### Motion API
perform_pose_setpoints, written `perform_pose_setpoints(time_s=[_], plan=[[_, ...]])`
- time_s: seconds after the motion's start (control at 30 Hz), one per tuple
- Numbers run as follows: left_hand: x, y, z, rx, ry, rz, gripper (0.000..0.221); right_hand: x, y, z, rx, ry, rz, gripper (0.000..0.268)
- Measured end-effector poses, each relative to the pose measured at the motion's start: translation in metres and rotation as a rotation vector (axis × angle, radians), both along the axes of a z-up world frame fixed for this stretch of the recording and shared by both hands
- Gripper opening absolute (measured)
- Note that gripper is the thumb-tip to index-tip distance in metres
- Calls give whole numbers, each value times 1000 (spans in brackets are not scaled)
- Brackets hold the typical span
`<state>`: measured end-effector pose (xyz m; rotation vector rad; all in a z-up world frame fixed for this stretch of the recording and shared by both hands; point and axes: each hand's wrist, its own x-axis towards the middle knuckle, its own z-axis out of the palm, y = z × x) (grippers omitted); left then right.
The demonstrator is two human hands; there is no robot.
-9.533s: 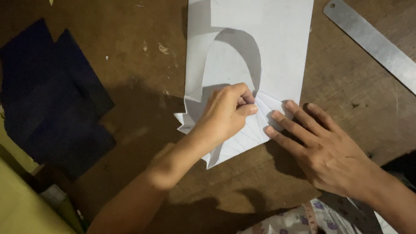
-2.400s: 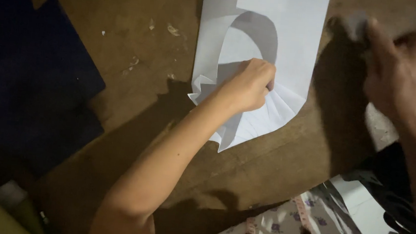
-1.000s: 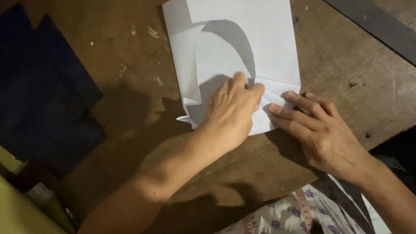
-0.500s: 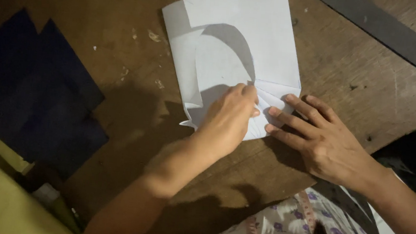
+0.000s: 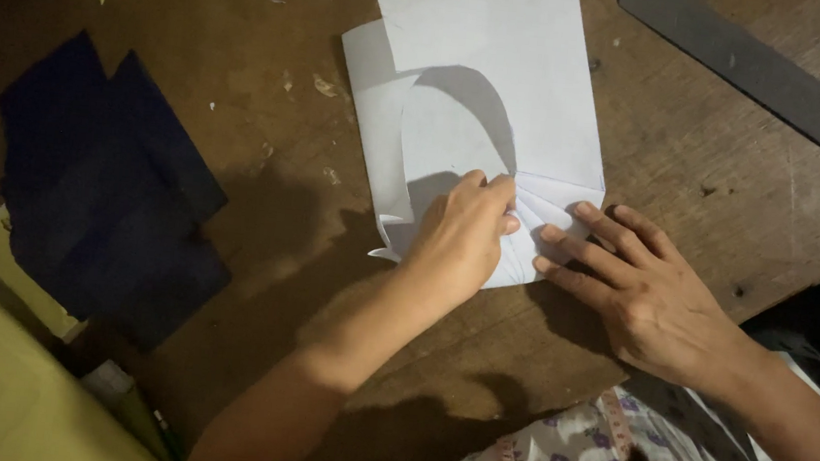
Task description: Creasing and folding a paper pattern to create pleats using a hand tool.
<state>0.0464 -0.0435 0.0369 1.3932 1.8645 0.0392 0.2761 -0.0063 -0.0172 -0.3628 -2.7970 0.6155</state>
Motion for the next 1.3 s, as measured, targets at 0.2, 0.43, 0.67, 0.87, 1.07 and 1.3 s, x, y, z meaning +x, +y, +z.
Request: perform_pose_setpoints(time_s=[0.2,0.43,0.67,0.87,1.07,1.3], plan=[[-4,1,-18,94,27,-65,5,0,-2,-2,-35,11,-16,59],[2,6,-8,27,63,-51,12,-1,-3,0,-60,9,-26,57],[2,5,-6,81,53,-82,21,-1,0,2,-75,5,-18,62],[1,9,-13,-7,112,-106,21,-10,6,9,89,-32,101,56],[-1,2,-28,96,146,-108,14,-13,16,5,49,-47,113,56],[23,-40,15,861,597,-380,25,-16,21,8,-31,70,79,27]])
